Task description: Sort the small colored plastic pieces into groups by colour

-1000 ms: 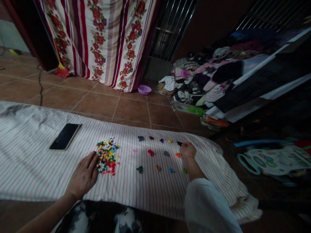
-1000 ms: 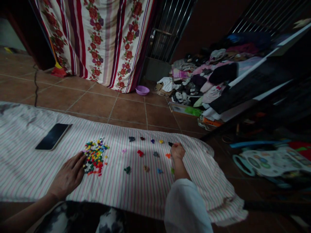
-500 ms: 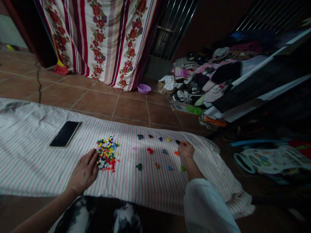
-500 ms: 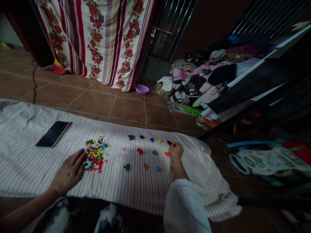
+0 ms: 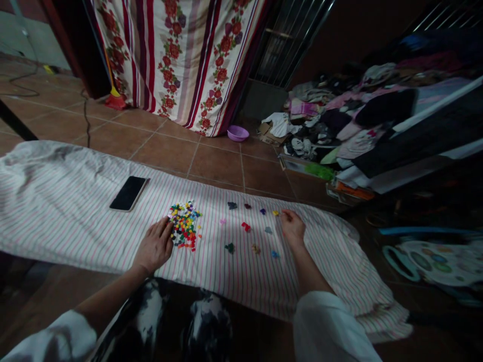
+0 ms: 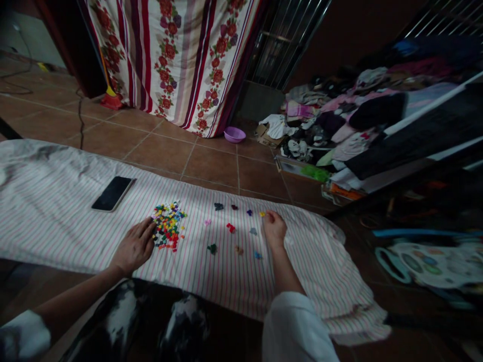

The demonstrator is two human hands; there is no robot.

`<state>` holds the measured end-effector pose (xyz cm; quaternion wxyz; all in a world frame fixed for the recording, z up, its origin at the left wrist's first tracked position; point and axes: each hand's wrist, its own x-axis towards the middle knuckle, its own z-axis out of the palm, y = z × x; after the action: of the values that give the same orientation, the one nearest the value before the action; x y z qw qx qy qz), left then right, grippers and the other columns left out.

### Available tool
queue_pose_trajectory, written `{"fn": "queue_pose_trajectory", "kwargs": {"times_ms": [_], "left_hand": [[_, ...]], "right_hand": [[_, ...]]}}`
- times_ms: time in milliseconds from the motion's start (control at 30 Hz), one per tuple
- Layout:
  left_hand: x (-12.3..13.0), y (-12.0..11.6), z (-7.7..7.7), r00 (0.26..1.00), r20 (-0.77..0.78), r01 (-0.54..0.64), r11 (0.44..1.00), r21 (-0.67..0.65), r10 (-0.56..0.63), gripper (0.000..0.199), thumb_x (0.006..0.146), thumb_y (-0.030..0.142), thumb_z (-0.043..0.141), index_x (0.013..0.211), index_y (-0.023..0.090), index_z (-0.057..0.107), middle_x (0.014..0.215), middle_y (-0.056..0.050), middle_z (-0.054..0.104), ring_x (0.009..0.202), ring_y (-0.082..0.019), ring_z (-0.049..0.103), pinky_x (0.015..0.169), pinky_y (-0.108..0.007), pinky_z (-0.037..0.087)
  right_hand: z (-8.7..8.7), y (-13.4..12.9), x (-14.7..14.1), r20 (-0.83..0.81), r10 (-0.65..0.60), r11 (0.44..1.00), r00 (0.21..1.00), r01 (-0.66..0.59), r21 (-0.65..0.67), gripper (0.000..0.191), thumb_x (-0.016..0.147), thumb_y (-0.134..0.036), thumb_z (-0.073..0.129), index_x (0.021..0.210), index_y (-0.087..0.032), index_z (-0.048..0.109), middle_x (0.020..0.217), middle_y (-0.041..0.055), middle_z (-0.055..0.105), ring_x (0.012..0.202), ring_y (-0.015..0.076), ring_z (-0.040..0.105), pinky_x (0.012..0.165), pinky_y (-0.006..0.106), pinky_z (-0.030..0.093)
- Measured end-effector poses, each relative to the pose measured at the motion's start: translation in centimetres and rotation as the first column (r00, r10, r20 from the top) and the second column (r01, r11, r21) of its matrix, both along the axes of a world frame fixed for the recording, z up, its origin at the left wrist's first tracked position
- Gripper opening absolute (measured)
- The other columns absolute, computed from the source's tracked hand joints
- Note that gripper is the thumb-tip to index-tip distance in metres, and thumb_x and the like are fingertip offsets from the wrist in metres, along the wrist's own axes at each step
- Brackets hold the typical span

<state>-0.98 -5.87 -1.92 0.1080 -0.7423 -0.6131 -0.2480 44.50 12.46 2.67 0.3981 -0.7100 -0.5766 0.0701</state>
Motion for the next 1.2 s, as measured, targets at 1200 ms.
{"fn": "queue_pose_trajectory", "kwargs": {"times_ms": [1200], "left_hand": [[-0.2,0.1,-0.8,0.990,0.133,0.032,0.998,0.054,-0.039,0.050,0.088,0.021,0.043,0.137,0.008,0.039,0.139,-0.024,0.048,0.129,-0.032,0.047,0.103,-0.050,0.045]], "right_hand": [[-1.5,-17.1,-26.1,0.167,0.656,0.750,0.736,-0.612,-0.251,0.019,0.090,-0.022,0.057,0.102,-0.024,0.071,0.098,0.0050,0.065,0.092,0.0165,0.063,0.080,0.024,0.048]]}}
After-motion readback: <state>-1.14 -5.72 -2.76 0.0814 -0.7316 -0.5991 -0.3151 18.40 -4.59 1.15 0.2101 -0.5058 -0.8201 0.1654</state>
